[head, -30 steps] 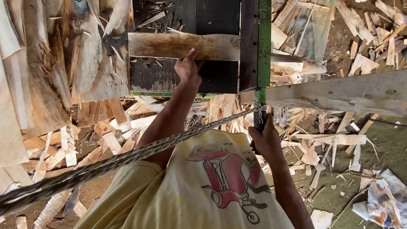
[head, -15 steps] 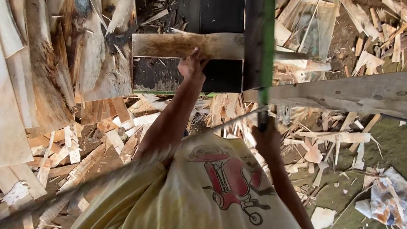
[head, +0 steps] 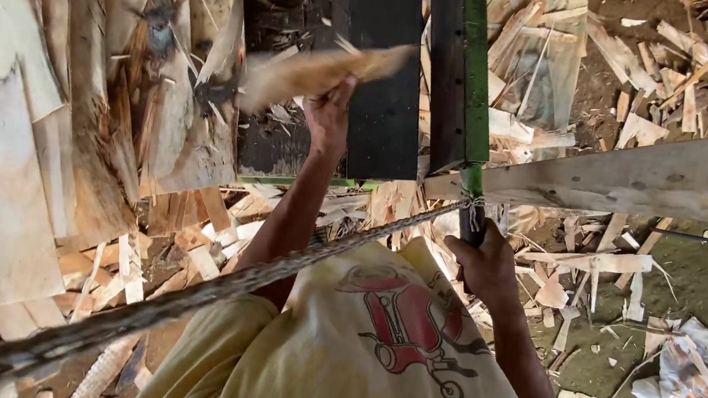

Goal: Operating a large manual guillotine-style paper cutter to trim and size thin wood veneer sheets.

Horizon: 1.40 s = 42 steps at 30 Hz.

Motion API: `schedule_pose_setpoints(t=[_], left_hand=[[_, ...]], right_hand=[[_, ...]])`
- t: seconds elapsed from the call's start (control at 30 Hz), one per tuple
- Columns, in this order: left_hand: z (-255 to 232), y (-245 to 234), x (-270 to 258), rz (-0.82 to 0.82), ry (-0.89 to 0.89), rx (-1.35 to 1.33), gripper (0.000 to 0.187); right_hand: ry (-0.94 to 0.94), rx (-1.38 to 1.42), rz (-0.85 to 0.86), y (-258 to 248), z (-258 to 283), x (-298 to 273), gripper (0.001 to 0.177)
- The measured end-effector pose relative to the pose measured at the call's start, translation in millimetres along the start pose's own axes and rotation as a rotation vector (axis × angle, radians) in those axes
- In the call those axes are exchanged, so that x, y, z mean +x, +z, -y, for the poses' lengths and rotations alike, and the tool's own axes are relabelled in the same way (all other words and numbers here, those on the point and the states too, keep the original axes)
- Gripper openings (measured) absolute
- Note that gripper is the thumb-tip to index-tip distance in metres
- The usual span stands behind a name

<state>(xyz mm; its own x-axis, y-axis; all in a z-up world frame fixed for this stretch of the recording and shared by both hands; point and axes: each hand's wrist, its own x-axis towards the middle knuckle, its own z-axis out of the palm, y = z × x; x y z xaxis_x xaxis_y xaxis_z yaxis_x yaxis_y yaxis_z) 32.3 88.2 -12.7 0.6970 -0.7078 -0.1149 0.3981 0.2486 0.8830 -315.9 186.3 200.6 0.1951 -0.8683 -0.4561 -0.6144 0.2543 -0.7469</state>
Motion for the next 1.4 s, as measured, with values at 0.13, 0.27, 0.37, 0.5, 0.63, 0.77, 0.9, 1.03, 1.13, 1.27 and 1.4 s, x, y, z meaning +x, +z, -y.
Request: schedule_pose_setpoints(t=[0.13, 0.27, 0.37, 0.5, 0.63, 0.77, 0.9, 1.03, 1.13, 1.27, 1.4], left_hand=[[-39.8, 17.2, -12.0, 0.195, 0.921, 0.886, 0.035], [-29.1, -8.0, -46.1, 0.089, 0.628, 1.338, 0.052], [4.3, -31.4, -102.9, -0.119, 0.474, 1.376, 0.024], [56.6, -37.8, -171.5, 0.264, 0.101, 1.315, 0.047], [53.5, -8.8, -196.7, 0.268, -0.456, 0.349, 0.033], [88.2, 0.4, -175.9, 0.054, -0.225, 0.368, 0.033], [68.4, 3.6, -141.1, -0.009, -0.174, 0.497, 0.022], [2.2, 35.7, -111.8, 0.115, -0.082, 0.927, 0.042], [-17.9, 53.2, -92.2, 0.314, -0.097, 1.352, 0.074], [11.6, 48.7, -49.1, 0.385, -0.083, 1.476, 0.079], [46.8, 40.8, -16.7, 0.482, 0.047, 1.505, 0.084]], right_hand=[[-0.041, 0.056, 0.008, -0.8, 5.4, -5.8, 0.033], [-0.061, 0.024, 0.016, 5.1, -8.7, 1.6, 0.033], [-0.093, 0.002, 0.029, 6.8, -8.2, 2.1, 0.031], [-0.057, 0.016, 0.038, 5.5, 1.6, -0.9, 0.035], [-0.094, -0.016, 0.018, 3.5, 13.2, -8.3, 0.055], [-0.106, -0.033, 0.078, -0.9, 3.1, -0.8, 0.058], [-0.035, -0.064, 0.093, -5.1, 19.2, -7.3, 0.065], [-0.110, 0.005, 0.085, -7.8, 15.0, -9.4, 0.065], [-0.102, -0.015, 0.073, -6.9, 14.6, -8.5, 0.062], [-0.086, -0.022, 0.065, 6.0, -19.3, 8.2, 0.070], [-0.177, -0.097, 0.021, 15.8, -34.0, 15.9, 0.073]])
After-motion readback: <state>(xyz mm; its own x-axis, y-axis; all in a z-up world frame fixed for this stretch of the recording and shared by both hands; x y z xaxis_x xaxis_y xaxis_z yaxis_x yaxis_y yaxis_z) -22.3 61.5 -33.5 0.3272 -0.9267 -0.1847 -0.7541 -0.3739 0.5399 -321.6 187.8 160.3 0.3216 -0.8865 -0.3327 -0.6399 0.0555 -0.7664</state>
